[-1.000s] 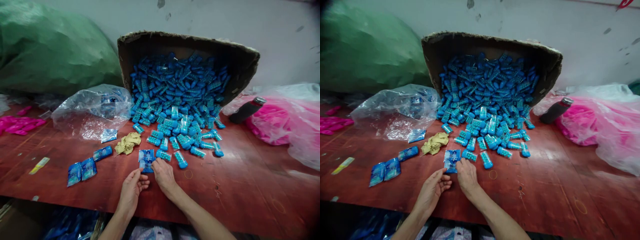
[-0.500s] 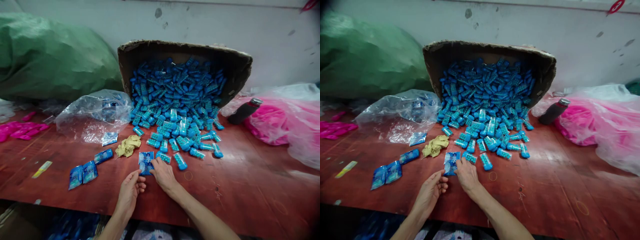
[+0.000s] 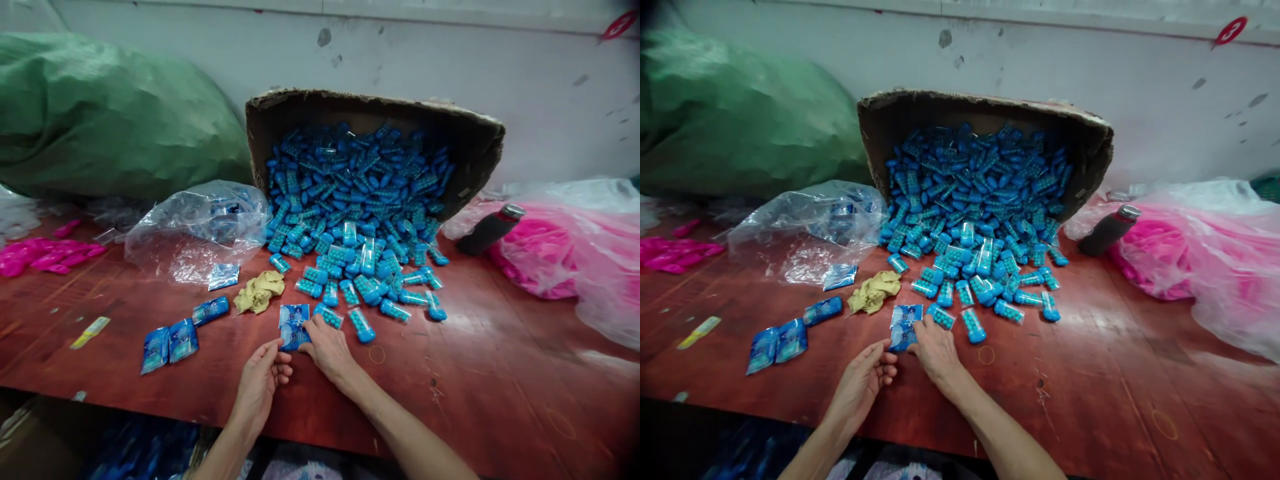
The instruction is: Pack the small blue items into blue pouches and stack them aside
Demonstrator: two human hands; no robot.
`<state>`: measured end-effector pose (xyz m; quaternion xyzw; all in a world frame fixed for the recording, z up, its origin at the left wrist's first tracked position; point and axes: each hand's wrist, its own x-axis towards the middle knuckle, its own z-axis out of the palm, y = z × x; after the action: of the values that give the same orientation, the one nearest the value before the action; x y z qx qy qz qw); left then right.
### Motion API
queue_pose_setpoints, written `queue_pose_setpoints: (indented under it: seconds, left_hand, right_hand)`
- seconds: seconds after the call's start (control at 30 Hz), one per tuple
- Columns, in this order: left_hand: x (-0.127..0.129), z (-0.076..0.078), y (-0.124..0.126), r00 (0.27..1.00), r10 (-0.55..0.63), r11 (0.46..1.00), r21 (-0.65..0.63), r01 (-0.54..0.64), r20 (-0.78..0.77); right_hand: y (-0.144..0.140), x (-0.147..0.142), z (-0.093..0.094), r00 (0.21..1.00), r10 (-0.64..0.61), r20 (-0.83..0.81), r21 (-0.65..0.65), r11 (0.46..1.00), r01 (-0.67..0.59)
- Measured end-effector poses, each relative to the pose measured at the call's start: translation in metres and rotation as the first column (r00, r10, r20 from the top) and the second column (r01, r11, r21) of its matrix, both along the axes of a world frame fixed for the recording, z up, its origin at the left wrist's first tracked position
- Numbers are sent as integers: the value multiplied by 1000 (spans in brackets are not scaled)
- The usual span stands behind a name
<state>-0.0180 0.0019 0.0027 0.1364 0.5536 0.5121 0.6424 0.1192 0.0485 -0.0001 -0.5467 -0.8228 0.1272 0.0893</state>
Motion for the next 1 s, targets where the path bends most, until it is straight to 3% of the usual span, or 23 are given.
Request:
queue_pose_setpoints:
  seconds: [0.37,0.47,0.57,0.7,0.8,0.9,1.0]
  left_hand:
    - [0,-1,1,1000,-11,1000,7,11,-6]
    - [2,-1,0,998,28,1000,13,-27,-48]
    - [7,0,0,995,49,998,35,-46,-88]
    - [13,4,1,999,-33,999,44,32,12]
    - [16,7,3,996,-44,998,49,40,73]
    - [19,6,3,998,-46,998,52,44,32]
    - [21,1,1,995,-30,997,68,36,-92]
  right_hand:
    - [-6,-2,-17,973,-96,-208,23,994,103]
    - [-9,-2,-14,962,-104,-254,32,993,116]
    - [-20,-2,-3,911,-95,-401,44,992,122]
    - [-36,-3,9,771,-130,-623,1,986,168]
    - [-36,-4,7,519,-334,-787,-256,942,218]
    - [-30,-7,4,312,-521,-794,-546,838,10]
    - [-29,-14,2,240,-582,-777,-614,784,-85]
